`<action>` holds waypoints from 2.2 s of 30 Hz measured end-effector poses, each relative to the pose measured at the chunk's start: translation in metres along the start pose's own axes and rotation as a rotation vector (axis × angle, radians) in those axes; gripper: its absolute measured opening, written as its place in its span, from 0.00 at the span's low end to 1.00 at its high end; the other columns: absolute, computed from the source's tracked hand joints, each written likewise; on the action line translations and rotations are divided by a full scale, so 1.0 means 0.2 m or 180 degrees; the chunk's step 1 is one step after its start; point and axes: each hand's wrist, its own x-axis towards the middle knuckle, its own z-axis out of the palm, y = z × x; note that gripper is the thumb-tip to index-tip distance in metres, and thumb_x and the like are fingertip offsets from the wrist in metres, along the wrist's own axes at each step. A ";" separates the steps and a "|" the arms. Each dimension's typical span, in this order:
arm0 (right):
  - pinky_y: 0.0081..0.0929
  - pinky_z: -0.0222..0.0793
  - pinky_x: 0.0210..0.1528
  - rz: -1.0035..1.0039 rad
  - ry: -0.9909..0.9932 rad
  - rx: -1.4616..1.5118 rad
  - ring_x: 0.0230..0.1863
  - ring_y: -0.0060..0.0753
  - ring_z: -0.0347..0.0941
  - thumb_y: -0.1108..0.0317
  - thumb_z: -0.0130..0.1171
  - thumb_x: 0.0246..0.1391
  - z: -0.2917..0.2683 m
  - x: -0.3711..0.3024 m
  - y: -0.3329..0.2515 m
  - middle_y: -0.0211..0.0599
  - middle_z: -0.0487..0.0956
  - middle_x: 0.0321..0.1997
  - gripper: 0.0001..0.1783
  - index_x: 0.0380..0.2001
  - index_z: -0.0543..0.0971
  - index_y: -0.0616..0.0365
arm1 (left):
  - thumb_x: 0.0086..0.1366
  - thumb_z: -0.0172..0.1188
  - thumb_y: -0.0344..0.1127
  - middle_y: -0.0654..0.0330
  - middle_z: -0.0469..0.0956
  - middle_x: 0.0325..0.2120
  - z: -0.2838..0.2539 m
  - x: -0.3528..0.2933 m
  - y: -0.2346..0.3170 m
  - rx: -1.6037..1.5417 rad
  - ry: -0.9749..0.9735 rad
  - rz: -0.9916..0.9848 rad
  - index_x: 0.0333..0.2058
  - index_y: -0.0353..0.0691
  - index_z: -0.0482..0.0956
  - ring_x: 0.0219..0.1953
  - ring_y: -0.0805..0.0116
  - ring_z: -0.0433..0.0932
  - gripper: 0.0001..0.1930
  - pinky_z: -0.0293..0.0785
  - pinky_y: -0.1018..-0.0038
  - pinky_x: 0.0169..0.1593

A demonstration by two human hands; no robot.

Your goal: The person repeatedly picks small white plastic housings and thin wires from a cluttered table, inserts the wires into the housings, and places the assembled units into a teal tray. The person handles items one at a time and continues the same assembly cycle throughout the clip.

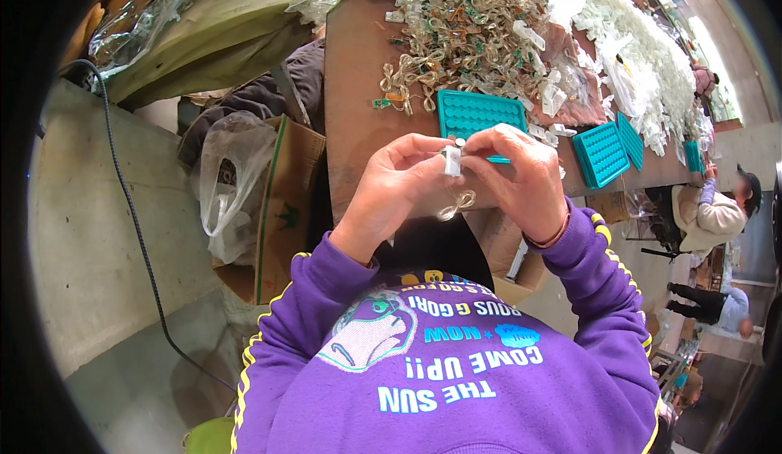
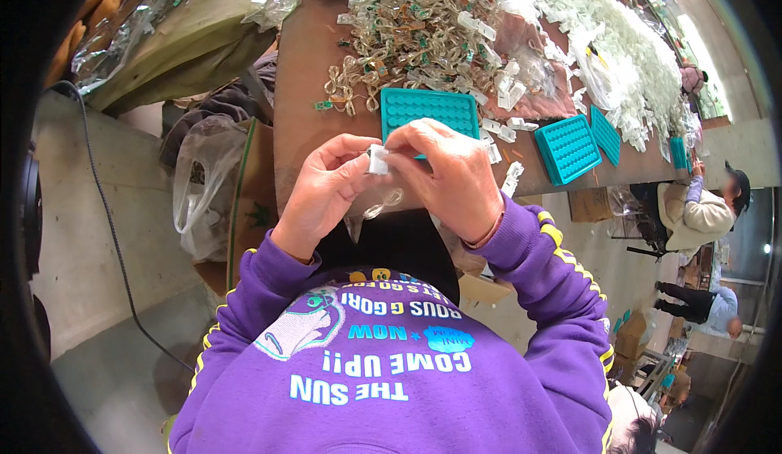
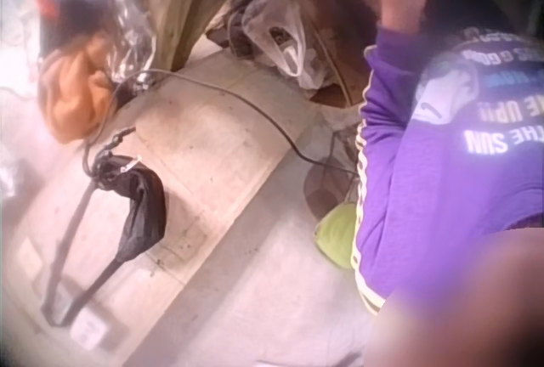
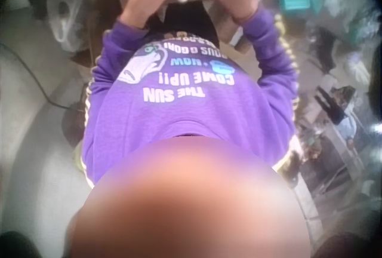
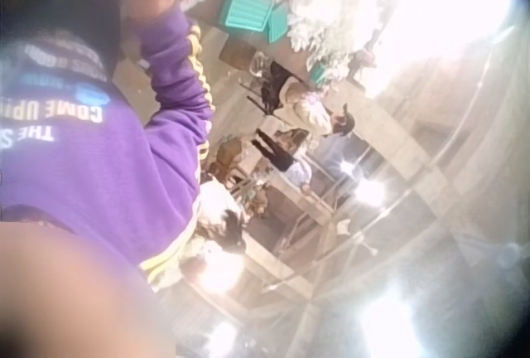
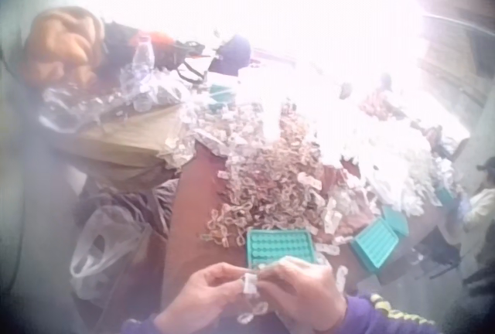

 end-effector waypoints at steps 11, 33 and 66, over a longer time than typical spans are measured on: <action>0.30 0.73 0.30 -0.0037 0.0381 -0.0061 0.30 0.45 0.77 0.82 0.60 0.49 0.10 -0.05 0.01 0.42 0.76 0.30 0.08 0.32 0.74 0.62 | 0.67 0.59 0.31 0.53 0.79 0.43 -0.01 -0.01 0.00 -0.0131 -0.0011 0.0032 0.49 0.29 0.73 0.43 0.66 0.81 0.15 0.78 0.72 0.51; 0.28 0.73 0.30 0.0170 0.0593 0.0334 0.28 0.42 0.77 0.82 0.59 0.50 0.16 -0.06 0.04 0.42 0.77 0.29 0.07 0.33 0.75 0.62 | 0.67 0.58 0.31 0.55 0.78 0.43 -0.02 0.00 0.00 -0.0128 0.0114 -0.0013 0.48 0.29 0.73 0.42 0.64 0.81 0.14 0.78 0.70 0.50; 0.33 0.73 0.27 -0.0210 -0.0092 -0.0064 0.29 0.50 0.77 0.80 0.59 0.47 0.06 -0.03 0.01 0.45 0.76 0.32 0.09 0.32 0.72 0.61 | 0.70 0.55 0.33 0.56 0.78 0.42 -0.02 -0.04 -0.02 0.0116 0.0049 -0.0145 0.48 0.31 0.72 0.44 0.68 0.79 0.13 0.77 0.68 0.52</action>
